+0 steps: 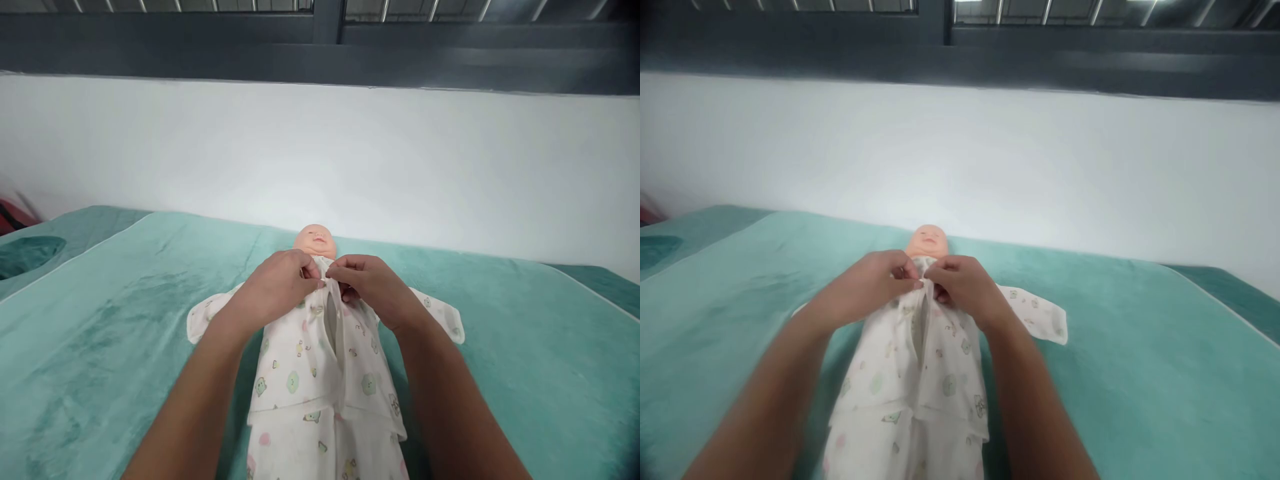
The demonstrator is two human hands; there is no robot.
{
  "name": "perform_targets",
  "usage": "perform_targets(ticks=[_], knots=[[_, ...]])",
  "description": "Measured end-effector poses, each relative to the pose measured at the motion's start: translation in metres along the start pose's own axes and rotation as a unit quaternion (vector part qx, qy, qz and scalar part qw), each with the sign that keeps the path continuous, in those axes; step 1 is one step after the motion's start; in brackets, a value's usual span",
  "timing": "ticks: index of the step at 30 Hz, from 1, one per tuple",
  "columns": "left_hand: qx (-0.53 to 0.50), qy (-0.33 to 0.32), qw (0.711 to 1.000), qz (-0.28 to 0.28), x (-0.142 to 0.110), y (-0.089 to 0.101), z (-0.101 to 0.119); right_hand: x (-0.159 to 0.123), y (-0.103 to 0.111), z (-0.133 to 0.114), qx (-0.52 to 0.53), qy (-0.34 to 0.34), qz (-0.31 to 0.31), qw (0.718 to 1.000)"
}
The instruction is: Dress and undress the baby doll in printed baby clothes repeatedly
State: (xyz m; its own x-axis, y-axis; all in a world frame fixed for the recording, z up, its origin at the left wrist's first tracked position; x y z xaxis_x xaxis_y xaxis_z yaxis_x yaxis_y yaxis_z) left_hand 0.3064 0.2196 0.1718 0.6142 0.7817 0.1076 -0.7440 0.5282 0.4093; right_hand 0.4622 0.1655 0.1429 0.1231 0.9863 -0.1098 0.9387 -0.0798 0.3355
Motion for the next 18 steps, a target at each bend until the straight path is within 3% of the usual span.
perform_targets(ticks=[9,18], knots=[[-0.166,0.052,0.984,-0.046,0.0016,-0.0048,-0.0037,0.0011,-0.0005,0.0008,0.106,0.004,-0.014,0.994],[-0.143,0.077,0.987,-0.019,0.0047,-0.0065,-0.0089,0.0025,0.0002,0.0029,0.112,0.009,-0.031,0.993]])
Point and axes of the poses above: each hand's wrist, its own x-axis towards the middle knuckle, its own y-axis out of the back of the hand, z = x × y, the point moved 3 cm from there along x, towards the middle knuckle, and after that the axes turned 11 degrees about -x, right-handed, at the moved point
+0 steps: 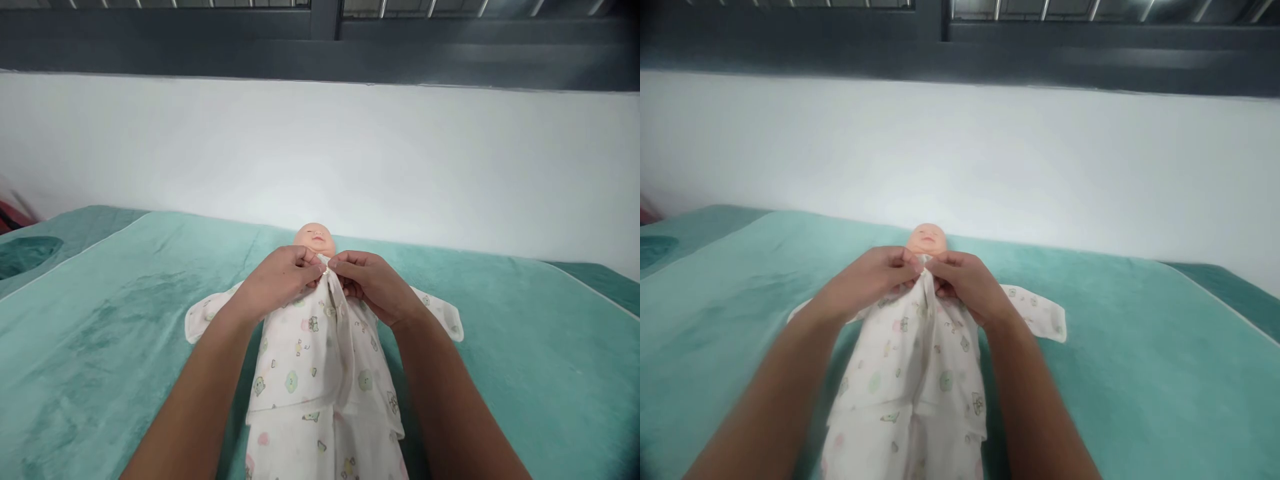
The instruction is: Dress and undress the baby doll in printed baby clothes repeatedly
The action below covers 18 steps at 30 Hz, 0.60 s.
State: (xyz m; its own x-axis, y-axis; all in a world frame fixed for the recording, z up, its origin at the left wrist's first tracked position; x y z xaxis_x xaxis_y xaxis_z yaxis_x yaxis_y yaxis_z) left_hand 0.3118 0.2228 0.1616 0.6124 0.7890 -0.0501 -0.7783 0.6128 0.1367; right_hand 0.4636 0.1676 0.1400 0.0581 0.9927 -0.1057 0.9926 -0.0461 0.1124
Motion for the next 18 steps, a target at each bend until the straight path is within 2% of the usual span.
perform_targets(ticks=[5,9,14,18], knots=[[0.013,0.005,1.0,0.002,0.0006,0.0,-0.0008,0.0011,0.0027,0.0034,0.001,0.015,-0.026,1.0],[0.009,0.003,1.0,0.008,0.0025,0.001,-0.0038,-0.0005,0.0032,0.0018,-0.04,0.034,-0.029,0.998],[-0.028,0.004,1.0,0.009,0.0052,0.0,-0.0068,-0.0027,0.0013,-0.0025,-0.14,0.062,0.004,0.988],[0.003,0.01,1.0,0.011,0.0027,-0.0003,-0.0033,-0.0005,0.0002,-0.0014,-0.185,0.071,0.037,0.98]])
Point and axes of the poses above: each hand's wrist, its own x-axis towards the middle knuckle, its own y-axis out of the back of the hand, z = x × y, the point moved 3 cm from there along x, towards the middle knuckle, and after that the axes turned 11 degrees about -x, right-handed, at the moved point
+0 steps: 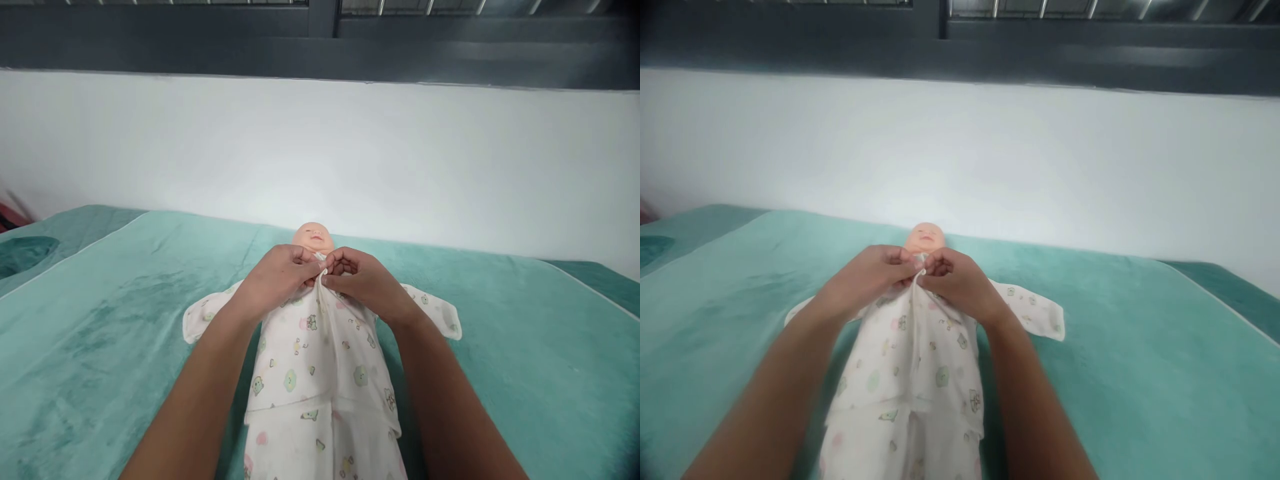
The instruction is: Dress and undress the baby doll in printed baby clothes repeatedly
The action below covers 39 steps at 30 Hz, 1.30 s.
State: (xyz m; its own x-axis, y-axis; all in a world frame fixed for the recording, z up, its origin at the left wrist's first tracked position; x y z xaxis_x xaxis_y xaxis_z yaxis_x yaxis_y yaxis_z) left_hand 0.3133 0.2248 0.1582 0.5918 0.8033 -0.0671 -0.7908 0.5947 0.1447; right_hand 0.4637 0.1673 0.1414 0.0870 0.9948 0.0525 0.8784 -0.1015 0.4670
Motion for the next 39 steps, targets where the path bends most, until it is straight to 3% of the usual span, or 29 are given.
perform_targets(ticks=[5,11,19,26,30,33,39], knots=[[-0.012,0.011,1.0,-0.026,-0.004,0.001,0.003,0.002,0.0,0.001,-0.016,0.004,-0.003,1.0],[-0.082,0.013,0.996,-0.041,-0.004,0.001,0.003,-0.002,0.006,0.002,0.004,-0.024,-0.05,0.998],[-0.102,0.02,0.995,-0.001,-0.006,-0.001,-0.001,-0.007,0.003,-0.003,-0.057,-0.042,-0.04,0.997],[-0.184,-0.032,0.982,0.022,-0.006,-0.005,-0.02,-0.004,-0.005,-0.002,-0.045,-0.041,0.002,0.998],[-0.16,-0.068,0.981,0.085,-0.013,-0.002,-0.027,-0.007,-0.007,0.0,-0.031,-0.054,0.047,0.997],[-0.131,-0.088,0.984,0.086,-0.024,0.005,-0.027,-0.023,-0.009,-0.013,-0.129,-0.064,0.1,0.985],[0.0,-0.083,0.994,-0.064,-0.044,0.015,-0.022,-0.066,-0.033,-0.051,-0.413,-0.061,0.067,0.906]])
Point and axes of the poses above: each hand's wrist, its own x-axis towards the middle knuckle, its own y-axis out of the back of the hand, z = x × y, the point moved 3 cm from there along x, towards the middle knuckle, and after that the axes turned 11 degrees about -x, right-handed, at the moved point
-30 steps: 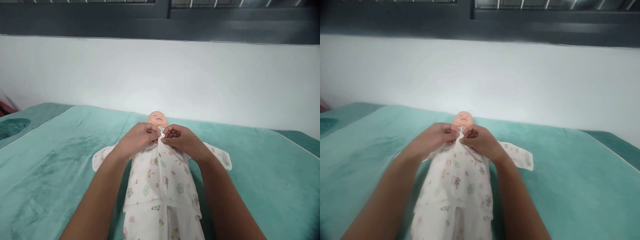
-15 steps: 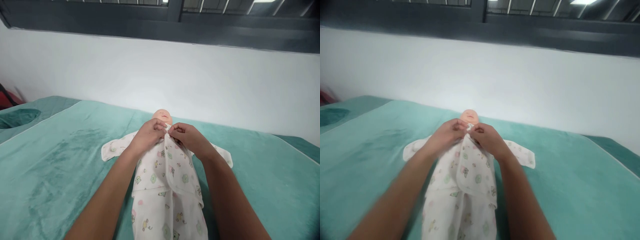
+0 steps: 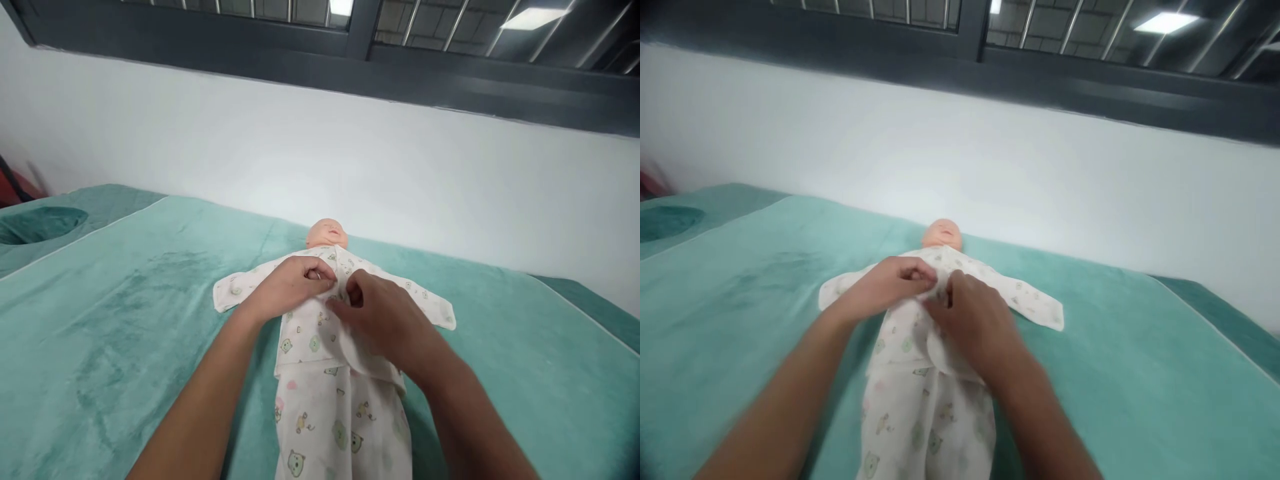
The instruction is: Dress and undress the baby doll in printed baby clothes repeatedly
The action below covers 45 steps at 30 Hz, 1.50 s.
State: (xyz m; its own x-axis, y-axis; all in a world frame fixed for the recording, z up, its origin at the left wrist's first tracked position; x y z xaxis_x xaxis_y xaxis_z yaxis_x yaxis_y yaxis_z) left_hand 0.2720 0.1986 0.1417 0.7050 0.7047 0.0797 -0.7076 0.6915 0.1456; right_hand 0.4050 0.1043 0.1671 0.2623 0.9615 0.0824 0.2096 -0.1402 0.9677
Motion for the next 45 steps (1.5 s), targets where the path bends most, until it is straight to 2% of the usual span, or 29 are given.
perform_targets(ticks=[2,5,10,15,20,25,27,31,36,42,45], knots=[[0.035,-0.018,0.999,-0.028,-0.002,-0.001,0.003,-0.007,0.0,-0.006,-0.046,-0.001,0.008,0.999],[0.064,-0.044,0.996,-0.048,-0.001,-0.004,0.006,-0.007,-0.001,-0.003,-0.033,0.011,0.004,0.999],[0.081,-0.053,0.994,-0.045,0.001,-0.007,0.006,0.005,-0.006,0.02,0.149,-0.006,-0.037,0.988],[0.105,-0.074,0.991,-0.028,0.001,-0.009,0.005,0.011,-0.017,0.033,0.304,-0.017,-0.091,0.948],[0.117,-0.082,0.99,-0.01,0.002,-0.013,0.006,0.016,-0.024,0.038,0.398,-0.011,-0.087,0.913],[0.005,-0.068,0.998,0.013,-0.002,-0.018,0.013,0.016,-0.028,0.037,0.55,-0.016,-0.07,0.832],[-0.065,-0.037,0.997,0.015,-0.002,-0.02,0.013,0.015,-0.028,0.034,0.573,-0.015,-0.078,0.816],[-0.158,0.002,0.987,-0.015,-0.002,-0.023,0.009,0.014,-0.027,0.028,0.583,-0.02,-0.058,0.81],[-0.187,0.002,0.982,-0.026,-0.001,-0.023,0.009,0.012,-0.027,0.021,0.585,-0.003,-0.038,0.81],[-0.204,0.001,0.979,-0.018,0.002,-0.024,0.005,0.012,-0.026,0.024,0.515,-0.01,-0.018,0.857],[-0.214,0.001,0.977,-0.022,0.004,-0.025,0.003,0.011,-0.026,0.024,0.508,-0.015,-0.018,0.861]])
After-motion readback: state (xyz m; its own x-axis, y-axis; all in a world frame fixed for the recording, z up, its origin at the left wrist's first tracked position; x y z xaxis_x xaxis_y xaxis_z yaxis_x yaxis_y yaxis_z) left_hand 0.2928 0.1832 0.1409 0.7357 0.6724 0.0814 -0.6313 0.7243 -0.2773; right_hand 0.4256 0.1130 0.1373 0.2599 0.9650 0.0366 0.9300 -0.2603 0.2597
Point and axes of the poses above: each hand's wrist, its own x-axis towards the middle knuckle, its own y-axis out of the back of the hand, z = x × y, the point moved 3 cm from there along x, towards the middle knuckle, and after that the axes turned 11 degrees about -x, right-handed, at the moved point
